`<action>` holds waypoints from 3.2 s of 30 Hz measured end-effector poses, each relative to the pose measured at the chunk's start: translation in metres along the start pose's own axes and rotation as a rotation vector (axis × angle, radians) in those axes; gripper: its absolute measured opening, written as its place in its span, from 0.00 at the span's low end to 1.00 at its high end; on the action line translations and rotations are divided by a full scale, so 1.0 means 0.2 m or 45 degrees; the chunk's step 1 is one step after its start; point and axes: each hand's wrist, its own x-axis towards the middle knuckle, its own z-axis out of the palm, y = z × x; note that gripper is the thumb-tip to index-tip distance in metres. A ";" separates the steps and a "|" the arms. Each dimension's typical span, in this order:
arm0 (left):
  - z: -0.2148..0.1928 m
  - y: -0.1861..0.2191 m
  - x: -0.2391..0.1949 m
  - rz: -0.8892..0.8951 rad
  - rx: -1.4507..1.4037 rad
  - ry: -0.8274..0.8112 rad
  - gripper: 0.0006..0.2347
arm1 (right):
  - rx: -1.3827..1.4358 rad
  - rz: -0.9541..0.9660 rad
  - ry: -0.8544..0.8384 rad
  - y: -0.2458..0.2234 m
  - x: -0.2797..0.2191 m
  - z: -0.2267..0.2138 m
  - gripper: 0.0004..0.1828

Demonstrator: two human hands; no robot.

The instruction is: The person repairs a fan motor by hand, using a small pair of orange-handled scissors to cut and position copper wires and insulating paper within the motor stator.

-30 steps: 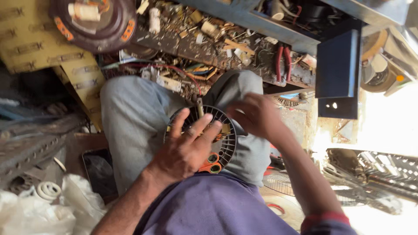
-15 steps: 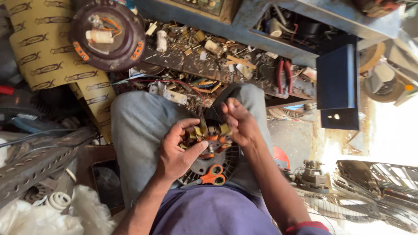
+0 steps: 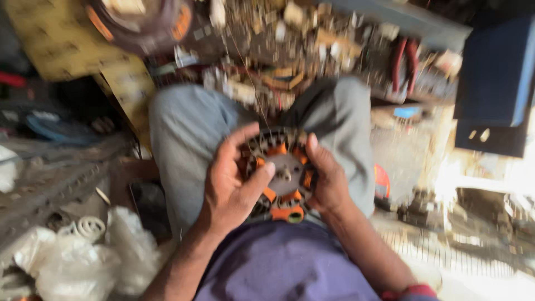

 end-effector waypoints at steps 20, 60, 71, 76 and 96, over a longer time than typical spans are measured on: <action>0.06 0.18 0.09 0.866 1.405 -0.072 0.04 | -0.044 -0.536 0.022 0.19 -0.10 0.02 0.21; -0.12 -0.26 -0.05 0.350 0.429 -0.154 0.23 | -1.236 -0.818 -0.326 -0.06 0.00 -0.24 0.21; -0.13 0.01 -0.01 0.755 0.870 -0.301 0.20 | -1.378 -0.684 -0.667 -0.35 0.06 -0.19 0.18; -0.06 0.08 0.09 0.929 1.100 -0.447 0.09 | -1.728 -0.768 -0.942 -0.49 0.13 -0.10 0.13; 0.07 0.10 -0.02 1.334 1.539 -0.230 0.04 | -2.800 -1.285 -0.131 -0.35 -0.22 -0.14 0.11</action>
